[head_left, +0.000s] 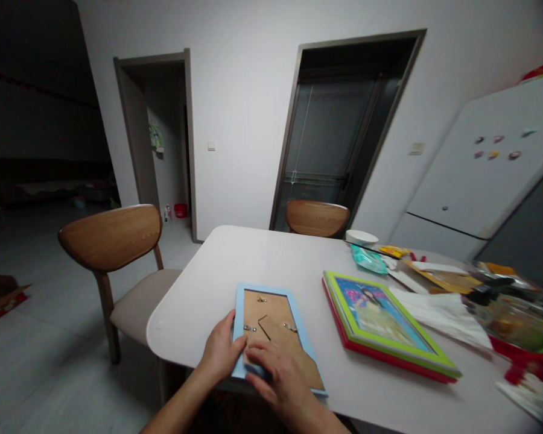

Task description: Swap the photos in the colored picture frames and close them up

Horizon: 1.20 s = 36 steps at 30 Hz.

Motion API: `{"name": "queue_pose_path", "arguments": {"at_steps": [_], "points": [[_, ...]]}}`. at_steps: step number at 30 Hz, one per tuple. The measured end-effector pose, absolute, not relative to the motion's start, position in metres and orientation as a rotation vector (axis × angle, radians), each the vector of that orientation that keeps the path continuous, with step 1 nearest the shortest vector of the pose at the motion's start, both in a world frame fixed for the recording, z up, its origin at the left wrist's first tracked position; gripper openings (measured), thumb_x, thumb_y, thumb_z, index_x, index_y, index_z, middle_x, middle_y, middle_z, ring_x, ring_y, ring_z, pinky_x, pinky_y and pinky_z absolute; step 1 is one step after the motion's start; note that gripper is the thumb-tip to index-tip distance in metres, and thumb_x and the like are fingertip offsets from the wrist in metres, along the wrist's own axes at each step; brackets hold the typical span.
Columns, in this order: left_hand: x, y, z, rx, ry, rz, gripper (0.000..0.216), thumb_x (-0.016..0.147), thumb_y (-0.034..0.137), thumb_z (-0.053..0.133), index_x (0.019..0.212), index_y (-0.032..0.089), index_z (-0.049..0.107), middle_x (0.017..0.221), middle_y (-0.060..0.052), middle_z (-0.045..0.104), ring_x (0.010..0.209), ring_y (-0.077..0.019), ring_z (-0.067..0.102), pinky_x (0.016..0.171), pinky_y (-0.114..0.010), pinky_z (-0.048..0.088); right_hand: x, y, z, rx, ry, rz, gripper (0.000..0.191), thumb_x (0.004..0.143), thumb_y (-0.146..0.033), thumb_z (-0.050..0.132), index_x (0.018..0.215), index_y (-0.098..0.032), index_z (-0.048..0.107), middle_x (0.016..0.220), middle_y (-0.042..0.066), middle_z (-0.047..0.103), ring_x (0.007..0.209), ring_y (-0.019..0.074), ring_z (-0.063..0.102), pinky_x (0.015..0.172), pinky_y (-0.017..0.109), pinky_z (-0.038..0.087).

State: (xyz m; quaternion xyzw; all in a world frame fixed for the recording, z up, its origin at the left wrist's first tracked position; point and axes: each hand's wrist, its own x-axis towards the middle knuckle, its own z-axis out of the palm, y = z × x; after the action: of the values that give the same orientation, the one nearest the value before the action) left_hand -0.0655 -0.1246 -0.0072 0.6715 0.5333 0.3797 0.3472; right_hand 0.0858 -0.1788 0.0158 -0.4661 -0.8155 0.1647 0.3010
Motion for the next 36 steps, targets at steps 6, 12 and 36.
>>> {"name": "queue_pose_path", "arguments": {"at_steps": [6, 12, 36], "points": [[-0.063, -0.133, -0.004, 1.865, 1.472, 0.865, 0.062, 0.064, 0.025, 0.053, 0.123, 0.012, 0.034, 0.125, -0.010, 0.042, 0.115, -0.0221, 0.036, 0.099, -0.033, 0.020, 0.148, -0.149, 0.023, -1.740, -1.986, 0.168, 0.028, 0.069, -0.020, 0.047, 0.093, -0.016, 0.061, 0.098, 0.010, 0.058, 0.094, 0.0214, 0.050, 0.086, 0.033, 0.036], [-0.061, -0.141, -0.004, 2.031, 1.496, 0.758, 0.064, 0.065, 0.025, 0.049, 0.125, 0.007, 0.031, 0.130, -0.013, 0.034, 0.120, -0.0216, 0.029, 0.103, -0.035, 0.013, 0.160, -0.134, 0.014, -1.876, -2.066, 0.075, 0.026, 0.074, -0.022, 0.040, 0.080, -0.016, 0.064, 0.085, 0.009, 0.057, 0.081, 0.0181, 0.050, 0.074, 0.027, 0.037], [-0.056, -0.142, -0.014, 2.111, 1.564, 0.795, 0.058, 0.066, 0.019, 0.043, 0.123, 0.008, 0.035, 0.128, -0.011, 0.038, 0.117, -0.0211, 0.034, 0.101, -0.035, 0.021, 0.098, -0.083, 0.010, -1.705, -2.048, 0.146, 0.029, 0.078, -0.023, 0.037, 0.089, -0.014, 0.062, 0.083, 0.008, 0.061, 0.079, 0.0158, 0.054, 0.073, 0.024, 0.036]]}}
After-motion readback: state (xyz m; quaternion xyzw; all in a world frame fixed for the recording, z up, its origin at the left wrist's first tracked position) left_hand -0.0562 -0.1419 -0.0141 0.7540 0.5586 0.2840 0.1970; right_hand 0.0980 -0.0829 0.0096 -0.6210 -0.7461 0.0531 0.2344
